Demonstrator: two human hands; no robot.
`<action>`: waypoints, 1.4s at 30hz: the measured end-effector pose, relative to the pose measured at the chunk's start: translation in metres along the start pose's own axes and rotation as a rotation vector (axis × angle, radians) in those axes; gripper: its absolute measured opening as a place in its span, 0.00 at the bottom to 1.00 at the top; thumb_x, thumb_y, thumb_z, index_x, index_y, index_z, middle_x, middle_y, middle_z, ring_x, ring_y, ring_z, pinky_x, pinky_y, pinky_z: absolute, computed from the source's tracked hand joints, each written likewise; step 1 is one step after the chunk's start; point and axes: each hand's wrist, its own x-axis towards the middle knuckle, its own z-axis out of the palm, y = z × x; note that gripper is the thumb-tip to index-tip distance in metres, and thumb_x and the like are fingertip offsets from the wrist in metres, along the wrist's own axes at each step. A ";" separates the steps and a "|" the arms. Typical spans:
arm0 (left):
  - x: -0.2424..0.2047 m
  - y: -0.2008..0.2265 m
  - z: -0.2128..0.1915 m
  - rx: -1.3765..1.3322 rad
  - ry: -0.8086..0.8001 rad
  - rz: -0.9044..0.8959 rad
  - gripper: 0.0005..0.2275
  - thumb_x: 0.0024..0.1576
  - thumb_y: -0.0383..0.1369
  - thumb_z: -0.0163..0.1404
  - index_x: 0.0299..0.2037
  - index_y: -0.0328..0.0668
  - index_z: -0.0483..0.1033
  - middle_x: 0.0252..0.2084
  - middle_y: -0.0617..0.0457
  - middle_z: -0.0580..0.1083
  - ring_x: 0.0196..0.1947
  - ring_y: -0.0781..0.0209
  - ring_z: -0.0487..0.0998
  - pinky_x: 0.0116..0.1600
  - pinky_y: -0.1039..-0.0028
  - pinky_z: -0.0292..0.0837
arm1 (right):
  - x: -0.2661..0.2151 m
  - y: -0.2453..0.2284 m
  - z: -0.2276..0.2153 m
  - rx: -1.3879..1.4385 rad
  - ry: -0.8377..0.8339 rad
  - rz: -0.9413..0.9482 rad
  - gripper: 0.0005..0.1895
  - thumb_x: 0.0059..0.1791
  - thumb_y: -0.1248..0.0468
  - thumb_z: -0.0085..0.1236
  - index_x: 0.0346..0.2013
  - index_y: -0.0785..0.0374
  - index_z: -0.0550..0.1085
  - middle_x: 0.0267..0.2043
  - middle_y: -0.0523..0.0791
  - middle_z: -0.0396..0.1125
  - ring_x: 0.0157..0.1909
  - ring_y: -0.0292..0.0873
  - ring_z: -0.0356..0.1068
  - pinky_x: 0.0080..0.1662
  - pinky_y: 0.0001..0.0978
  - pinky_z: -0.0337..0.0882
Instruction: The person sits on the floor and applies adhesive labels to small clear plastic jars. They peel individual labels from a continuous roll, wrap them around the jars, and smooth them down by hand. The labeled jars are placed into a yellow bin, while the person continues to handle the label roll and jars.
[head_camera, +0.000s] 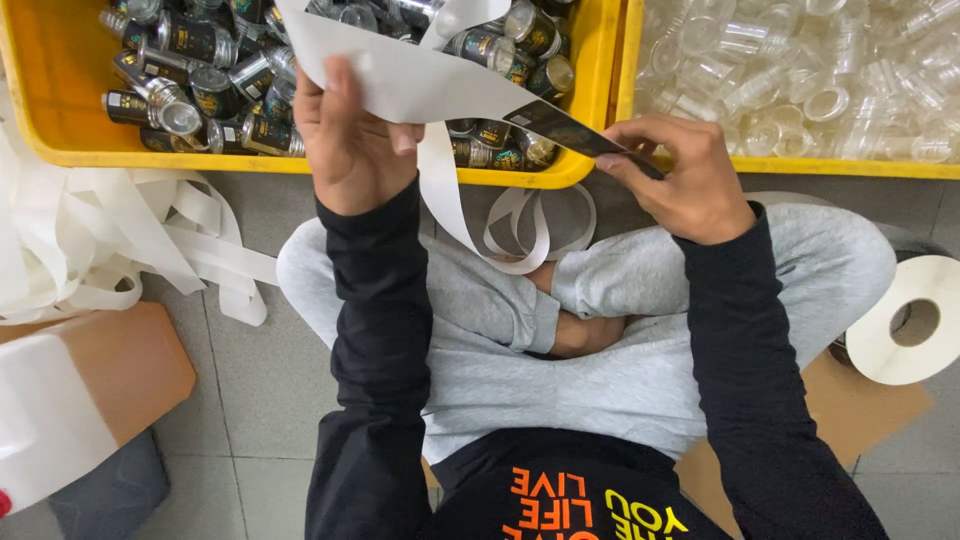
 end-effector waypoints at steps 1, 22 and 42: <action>0.000 0.000 -0.003 0.000 0.000 -0.001 0.09 0.71 0.32 0.46 0.59 0.40 0.68 0.39 0.44 0.78 0.19 0.57 0.70 0.25 0.73 0.67 | -0.001 0.000 -0.003 0.000 0.000 0.001 0.12 0.47 0.77 0.68 0.44 0.76 0.79 0.38 0.53 0.74 0.29 0.42 0.66 0.34 0.31 0.66; 0.001 -0.005 0.006 -0.154 0.065 -0.020 0.09 0.69 0.33 0.50 0.55 0.39 0.73 0.43 0.48 0.81 0.26 0.65 0.73 0.31 0.79 0.65 | 0.004 0.012 -0.142 0.038 -0.304 0.091 0.42 0.44 0.71 0.58 0.72 0.73 0.57 0.45 0.60 0.66 0.46 0.58 0.73 0.51 0.48 0.78; -0.002 0.015 -0.047 -0.231 -0.136 -0.017 0.21 0.73 0.49 0.43 0.70 0.52 0.76 0.62 0.55 0.82 0.29 0.75 0.73 0.34 0.87 0.68 | -0.082 0.087 -0.164 -0.157 -0.032 0.168 0.08 0.65 0.87 0.52 0.60 0.87 0.72 0.52 0.67 0.69 0.49 0.58 0.72 0.53 0.44 0.76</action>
